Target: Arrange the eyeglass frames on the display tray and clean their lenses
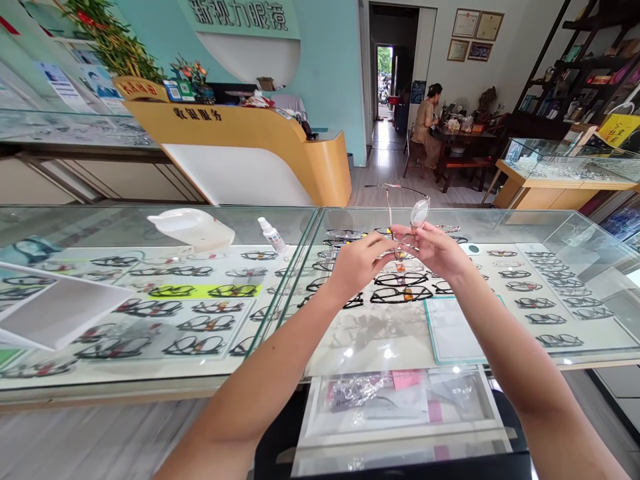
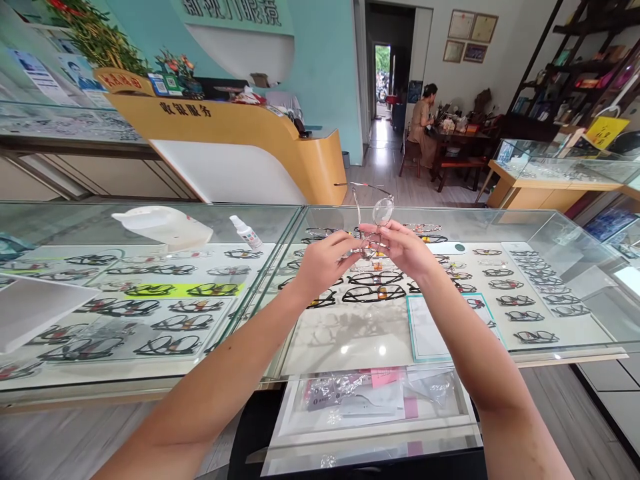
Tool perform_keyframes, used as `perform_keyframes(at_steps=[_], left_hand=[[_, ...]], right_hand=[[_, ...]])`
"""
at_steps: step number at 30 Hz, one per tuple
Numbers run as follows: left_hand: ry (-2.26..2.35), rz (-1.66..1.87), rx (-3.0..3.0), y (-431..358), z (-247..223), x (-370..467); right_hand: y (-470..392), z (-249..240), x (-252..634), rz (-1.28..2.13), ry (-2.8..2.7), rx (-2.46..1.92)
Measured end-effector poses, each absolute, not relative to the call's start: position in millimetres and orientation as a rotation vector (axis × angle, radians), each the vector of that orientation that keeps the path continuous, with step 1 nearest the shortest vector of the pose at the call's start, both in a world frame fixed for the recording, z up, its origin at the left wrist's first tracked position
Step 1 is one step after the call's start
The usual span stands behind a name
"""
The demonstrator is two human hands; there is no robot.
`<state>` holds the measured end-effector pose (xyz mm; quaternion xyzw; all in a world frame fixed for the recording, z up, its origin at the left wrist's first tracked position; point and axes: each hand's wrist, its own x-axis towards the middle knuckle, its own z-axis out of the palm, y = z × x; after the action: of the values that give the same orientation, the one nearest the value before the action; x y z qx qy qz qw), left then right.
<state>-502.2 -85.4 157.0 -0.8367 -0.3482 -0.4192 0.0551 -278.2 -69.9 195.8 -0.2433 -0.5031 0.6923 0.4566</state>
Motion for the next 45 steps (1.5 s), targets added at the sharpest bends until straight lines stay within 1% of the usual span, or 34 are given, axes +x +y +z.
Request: perform_keyframes(at_steps=[11,16,18,20,22,24,26,29,36,45], left_hand=[[-1.238,-1.492,-2.38,-88.2,162.0,-501.5],[-1.27,-1.57,-2.449,-91.0,165.6,-499.3],[-1.408,-1.731,-2.367,-86.1,165.0,-501.4],[-1.622,-2.019,-2.141,-74.1,163.1,-508.6],[-1.795,-2.344,-1.796,-56.2,160.8,-522.5],[-1.892,-2.586,-1.406,-36.7,159.0,-542.1],[-1.978,-2.746,-1.045,-20.5,158.3,-564.0],[-2.066,-2.886,-0.661,-7.1,158.0,-591.6],[-2.234,-2.972,-0.265,-3.7,156.5,-608.7],[-2.393,-2.908,-0.24,-3.8,151.6,-612.9]], right_hand=[[-69.0,194.6,-278.1,1.61,-1.164,-0.605],[-67.3,195.5,-277.2,1.573,-1.147,-0.63],[-66.0,197.2,-273.6,1.541,-1.129,-0.636],[-64.3,198.6,-269.3,1.516,-1.103,-0.63],[-62.2,198.9,-266.1,1.506,-1.084,-0.624],[-60.1,198.1,-264.7,1.504,-1.069,-0.625],[-58.6,197.0,-265.0,1.499,-1.067,-0.638],[-58.4,196.4,-266.0,1.493,-1.096,-0.659],[-62.3,200.6,-264.2,1.464,-1.162,-0.691],[-63.3,199.8,-262.9,1.488,-1.15,-0.65]])
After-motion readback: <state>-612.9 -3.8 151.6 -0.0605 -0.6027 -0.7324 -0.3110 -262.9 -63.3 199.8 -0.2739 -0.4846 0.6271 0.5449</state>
